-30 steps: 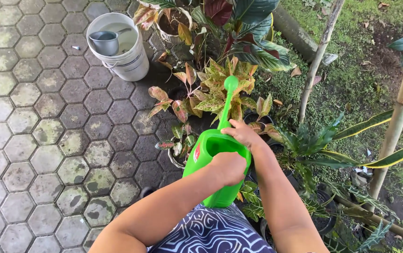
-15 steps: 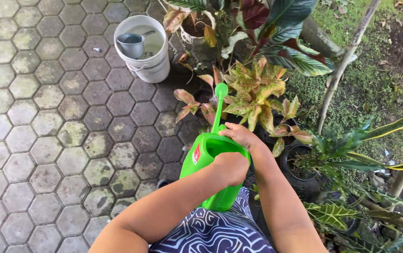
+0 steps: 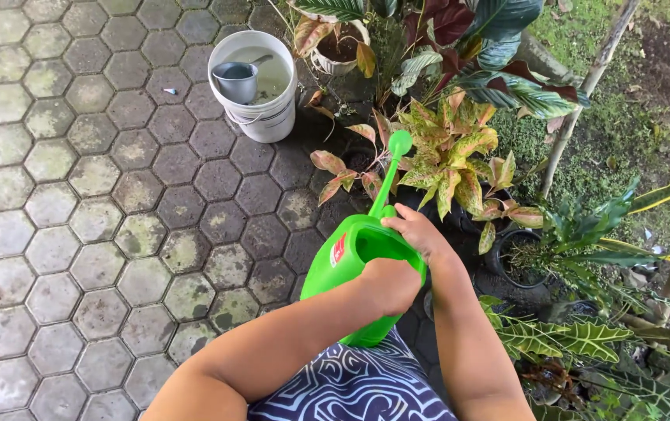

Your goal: Watering various potted plants using a green watering can in an outdoor garden

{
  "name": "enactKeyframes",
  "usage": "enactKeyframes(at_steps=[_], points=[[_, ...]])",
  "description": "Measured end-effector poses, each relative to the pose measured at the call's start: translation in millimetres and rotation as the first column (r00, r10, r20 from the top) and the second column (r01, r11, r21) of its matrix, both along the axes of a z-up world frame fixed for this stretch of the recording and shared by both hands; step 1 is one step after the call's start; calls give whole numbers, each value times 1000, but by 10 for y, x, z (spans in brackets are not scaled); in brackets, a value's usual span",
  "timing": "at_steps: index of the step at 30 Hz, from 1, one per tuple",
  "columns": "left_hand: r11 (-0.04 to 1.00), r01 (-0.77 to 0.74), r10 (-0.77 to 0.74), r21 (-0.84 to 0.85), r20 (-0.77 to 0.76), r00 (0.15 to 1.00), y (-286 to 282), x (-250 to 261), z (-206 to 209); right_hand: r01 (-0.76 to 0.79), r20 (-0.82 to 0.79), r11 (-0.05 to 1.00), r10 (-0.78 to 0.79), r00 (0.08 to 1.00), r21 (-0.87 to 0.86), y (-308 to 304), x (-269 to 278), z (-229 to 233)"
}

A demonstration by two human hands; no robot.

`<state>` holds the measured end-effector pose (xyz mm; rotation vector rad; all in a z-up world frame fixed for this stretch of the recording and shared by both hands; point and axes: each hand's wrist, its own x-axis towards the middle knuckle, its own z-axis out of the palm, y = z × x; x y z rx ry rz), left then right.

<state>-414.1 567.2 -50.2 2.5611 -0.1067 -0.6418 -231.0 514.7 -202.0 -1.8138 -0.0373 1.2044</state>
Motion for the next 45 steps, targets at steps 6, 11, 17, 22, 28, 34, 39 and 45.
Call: enactKeyframes(at_steps=[6,11,17,22,28,34,39,45], points=[[999,-10,9,36,42,999,-55,54,-121,32,-10,999,-33,999,-8,-2,36,57],[998,-45,44,39,28,999,80,225,-127,-13,-15,1000,13,1000,5,250,86,193],[996,-33,29,77,57,998,309,576,-23,-24,21,999,23,1000,41,471,373,546],[997,-29,24,66,71,997,368,890,71,-40,77,999,39,996,13,509,688,657],[996,4,-23,90,211,977,442,1077,179,92,156,988,-111,981,125,347,1192,606],[999,1,-11,36,287,958,398,1315,133,49,223,990,-79,972,135,302,1377,823],[1000,5,-13,26,312,950,505,1339,151,65,308,978,-125,943,196,334,1426,954],[999,36,-25,-20,399,917,736,1315,379,73,408,982,-141,902,176,485,1314,1382]])
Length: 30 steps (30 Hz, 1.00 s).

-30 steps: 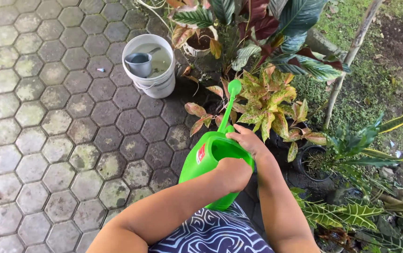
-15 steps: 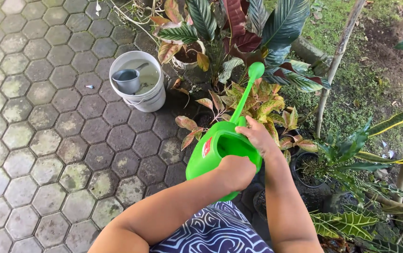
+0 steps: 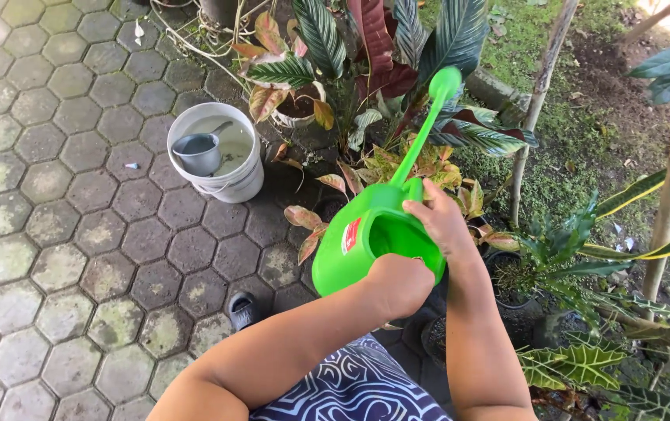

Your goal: Watering various potted plants using a green watering can in an outdoor garden

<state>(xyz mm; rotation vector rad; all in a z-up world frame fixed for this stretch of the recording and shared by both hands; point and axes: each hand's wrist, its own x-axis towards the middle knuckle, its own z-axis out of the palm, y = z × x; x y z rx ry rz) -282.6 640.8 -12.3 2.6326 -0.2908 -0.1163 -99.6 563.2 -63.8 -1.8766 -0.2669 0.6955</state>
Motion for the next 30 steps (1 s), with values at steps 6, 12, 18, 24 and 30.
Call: enactKeyframes(at_steps=[6,12,18,24,30], points=[[996,85,-83,-22,95,992,412,-10,-25,-10,19,998,11,1000,-67,491,-183,380],[996,80,-81,33,43,996,915,-71,-23,57,50,998,-56,997,-28,890,-332,383],[983,180,-180,-27,12,984,1321,-210,-38,75,49,991,-70,996,-111,1239,-464,229],[973,223,-221,57,-35,975,1605,-429,-202,146,80,984,-139,987,-100,1396,-724,67],[957,250,-215,147,-221,951,1945,-631,-339,137,116,982,-122,986,-130,1799,-1117,115]])
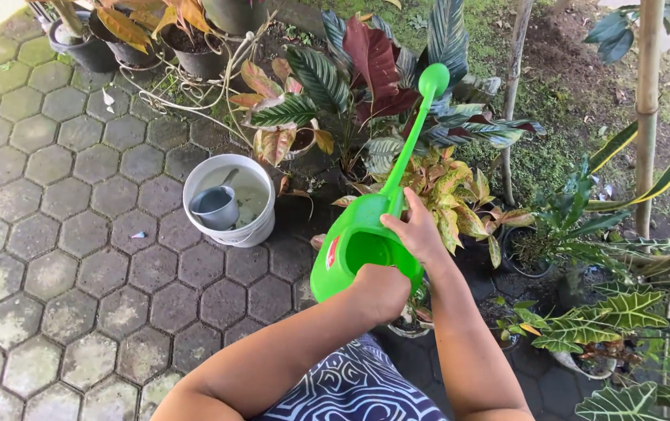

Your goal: Watering various potted plants using a green watering can in an outdoor garden

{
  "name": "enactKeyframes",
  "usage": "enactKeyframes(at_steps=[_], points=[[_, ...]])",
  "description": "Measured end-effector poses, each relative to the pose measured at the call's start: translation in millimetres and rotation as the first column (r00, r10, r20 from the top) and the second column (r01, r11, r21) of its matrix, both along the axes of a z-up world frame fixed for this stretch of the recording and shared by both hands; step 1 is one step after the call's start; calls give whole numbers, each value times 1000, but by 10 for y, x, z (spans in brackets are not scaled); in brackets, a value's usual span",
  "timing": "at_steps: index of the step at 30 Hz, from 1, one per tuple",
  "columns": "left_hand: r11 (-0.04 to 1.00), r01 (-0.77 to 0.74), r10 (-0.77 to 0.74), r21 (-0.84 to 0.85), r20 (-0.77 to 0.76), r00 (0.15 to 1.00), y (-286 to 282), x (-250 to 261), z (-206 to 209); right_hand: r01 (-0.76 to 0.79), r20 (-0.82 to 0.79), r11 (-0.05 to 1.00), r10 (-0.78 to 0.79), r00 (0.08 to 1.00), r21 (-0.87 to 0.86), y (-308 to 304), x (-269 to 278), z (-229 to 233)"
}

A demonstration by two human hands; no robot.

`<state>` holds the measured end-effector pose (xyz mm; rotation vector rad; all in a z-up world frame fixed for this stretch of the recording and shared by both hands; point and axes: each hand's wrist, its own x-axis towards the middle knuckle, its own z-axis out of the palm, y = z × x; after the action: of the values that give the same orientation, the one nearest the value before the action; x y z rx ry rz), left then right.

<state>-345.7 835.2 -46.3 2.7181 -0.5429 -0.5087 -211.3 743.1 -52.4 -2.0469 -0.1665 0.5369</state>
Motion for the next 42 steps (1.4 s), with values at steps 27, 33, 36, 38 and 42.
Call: enactKeyframes(at_steps=[27,33,36,38,42], points=[[715,-661,697,230,-163,698,3465,561,-472,140,-402,961,-34,915,239,3264,-607,-1691],[636,-728,765,257,-337,549,4223,703,-1308,222,-496,925,-43,867,307,3953,-562,-1802],[661,-719,736,214,-370,567,4500,704,-1801,240,-547,909,-15,837,342,4154,-582,-2153],[669,-723,717,170,-404,568,4621,731,-2066,225,-535,917,-14,845,331,4289,-589,-1924],[724,-673,651,153,-474,593,4934,798,-2634,289,-560,897,-58,827,334,4636,-714,-2426]])
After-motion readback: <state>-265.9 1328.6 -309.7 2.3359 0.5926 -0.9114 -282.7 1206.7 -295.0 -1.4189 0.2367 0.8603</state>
